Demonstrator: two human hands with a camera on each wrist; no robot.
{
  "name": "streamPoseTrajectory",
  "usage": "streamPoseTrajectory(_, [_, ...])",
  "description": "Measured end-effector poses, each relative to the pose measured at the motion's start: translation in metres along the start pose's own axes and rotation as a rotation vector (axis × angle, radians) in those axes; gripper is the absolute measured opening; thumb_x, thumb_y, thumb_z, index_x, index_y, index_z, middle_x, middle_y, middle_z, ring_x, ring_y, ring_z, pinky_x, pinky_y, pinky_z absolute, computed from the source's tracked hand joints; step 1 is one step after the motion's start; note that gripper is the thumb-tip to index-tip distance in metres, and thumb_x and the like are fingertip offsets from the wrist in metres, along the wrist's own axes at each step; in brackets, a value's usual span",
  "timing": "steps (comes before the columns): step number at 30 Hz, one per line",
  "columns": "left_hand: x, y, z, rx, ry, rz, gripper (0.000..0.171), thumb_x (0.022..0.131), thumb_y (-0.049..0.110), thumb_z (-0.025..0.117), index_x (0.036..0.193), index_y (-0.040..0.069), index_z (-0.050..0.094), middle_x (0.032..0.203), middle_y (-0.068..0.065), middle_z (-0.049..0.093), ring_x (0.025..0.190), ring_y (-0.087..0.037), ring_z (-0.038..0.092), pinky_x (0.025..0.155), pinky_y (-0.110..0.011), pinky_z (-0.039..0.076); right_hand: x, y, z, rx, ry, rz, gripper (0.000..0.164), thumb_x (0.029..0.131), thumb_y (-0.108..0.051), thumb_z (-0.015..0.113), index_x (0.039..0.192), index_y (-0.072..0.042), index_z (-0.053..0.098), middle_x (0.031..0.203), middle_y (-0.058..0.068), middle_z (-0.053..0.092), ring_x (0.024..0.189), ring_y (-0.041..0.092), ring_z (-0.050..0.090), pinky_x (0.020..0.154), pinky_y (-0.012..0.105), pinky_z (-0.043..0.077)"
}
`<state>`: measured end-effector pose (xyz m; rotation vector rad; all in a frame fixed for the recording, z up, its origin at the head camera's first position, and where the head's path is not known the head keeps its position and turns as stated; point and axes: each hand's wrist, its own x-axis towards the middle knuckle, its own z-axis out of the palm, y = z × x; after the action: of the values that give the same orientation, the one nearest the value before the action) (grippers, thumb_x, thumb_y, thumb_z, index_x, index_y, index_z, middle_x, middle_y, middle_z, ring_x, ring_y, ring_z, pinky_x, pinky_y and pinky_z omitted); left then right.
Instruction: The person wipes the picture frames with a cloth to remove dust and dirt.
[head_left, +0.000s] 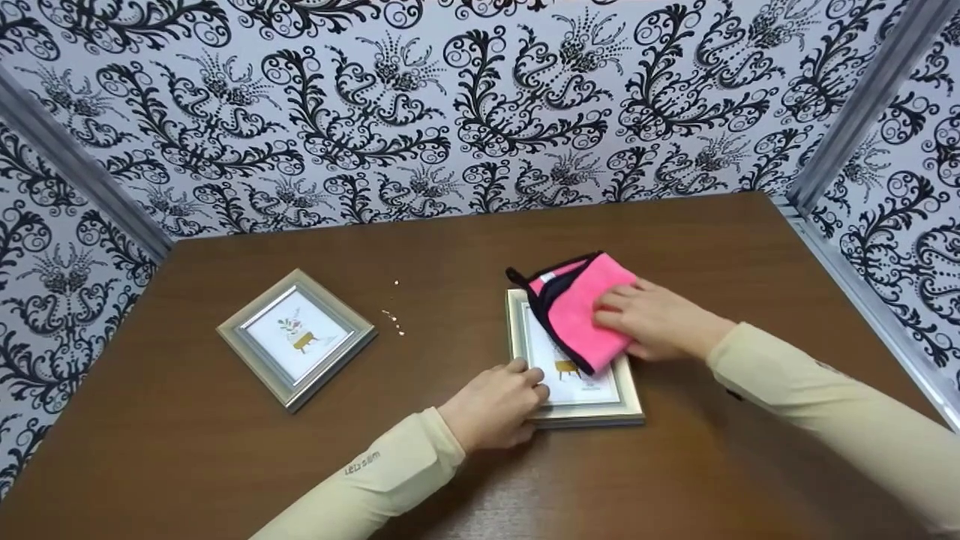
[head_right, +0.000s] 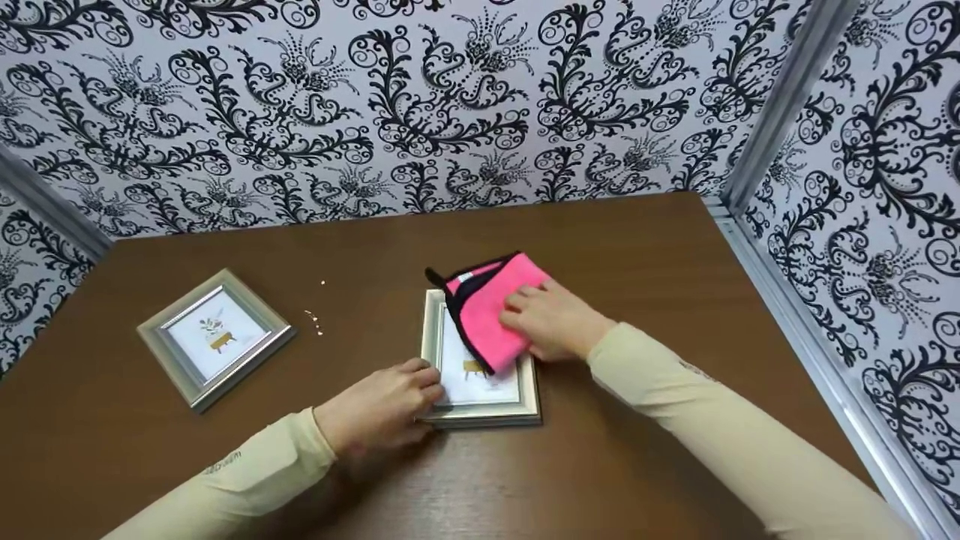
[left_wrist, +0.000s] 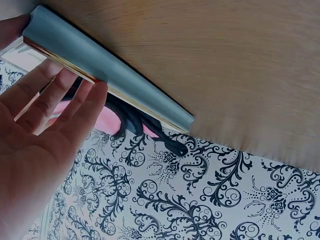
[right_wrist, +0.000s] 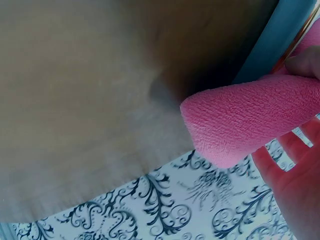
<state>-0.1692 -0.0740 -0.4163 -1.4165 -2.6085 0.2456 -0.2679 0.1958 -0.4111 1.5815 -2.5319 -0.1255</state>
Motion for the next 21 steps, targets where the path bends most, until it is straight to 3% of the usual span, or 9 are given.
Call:
streamPoseTrajectory(5, [0.0, -0.001, -0.002, -0.022, 0.022, -0.012, 0.021, 0.073, 0.027, 0.077, 0.084, 0.014, 0.066, 0.082, 0.001, 0.056, 0.077, -0.018, 0.052, 0.055, -0.025, 0.049, -0.017, -0.026, -0.006, 0.007, 0.031, -0.099, 0.046, 0.065, -0.016, 0.08, 0.107, -0.009, 0.064, 0.112, 0.011, 0.062, 0.106, 0.032, 0.055, 0.091, 0.051, 0.046])
streamPoseTrajectory(12, [0.004, -0.003, -0.001, -0.063, 0.011, -0.035, 0.021, 0.073, 0.027, 0.079, 0.084, 0.013, 0.068, 0.086, -0.002, 0.059, 0.082, -0.02, 0.055, 0.06, -0.028, 0.053, -0.041, -0.057, -0.012, 0.031, 0.108, -0.209, 0.046, 0.063, -0.018, 0.08, 0.106, -0.012, 0.062, 0.113, 0.008, 0.06, 0.106, 0.029, 0.055, 0.089, 0.047, 0.048])
streamPoseTrajectory(16, [0.006, -0.002, 0.001, -0.07, 0.01, -0.033, 0.021, 0.074, 0.026, 0.079, 0.086, 0.013, 0.069, 0.088, -0.002, 0.06, 0.084, -0.02, 0.053, 0.062, -0.028, 0.052, -0.052, -0.067, -0.017, 0.049, 0.122, -0.156, 0.051, 0.063, -0.015, 0.081, 0.111, -0.012, 0.064, 0.114, 0.007, 0.061, 0.107, 0.028, 0.055, 0.086, 0.045, 0.05])
streamPoseTrajectory(21, [0.005, 0.002, 0.003, -0.052, 0.013, -0.046, 0.024, 0.075, 0.03, 0.078, 0.089, 0.013, 0.068, 0.089, -0.001, 0.06, 0.084, -0.019, 0.053, 0.057, -0.028, 0.052, -0.064, -0.076, -0.021, 0.12, 0.208, 0.052, 0.044, 0.068, -0.011, 0.078, 0.111, -0.009, 0.066, 0.109, 0.008, 0.062, 0.098, 0.025, 0.061, 0.073, 0.043, 0.054])
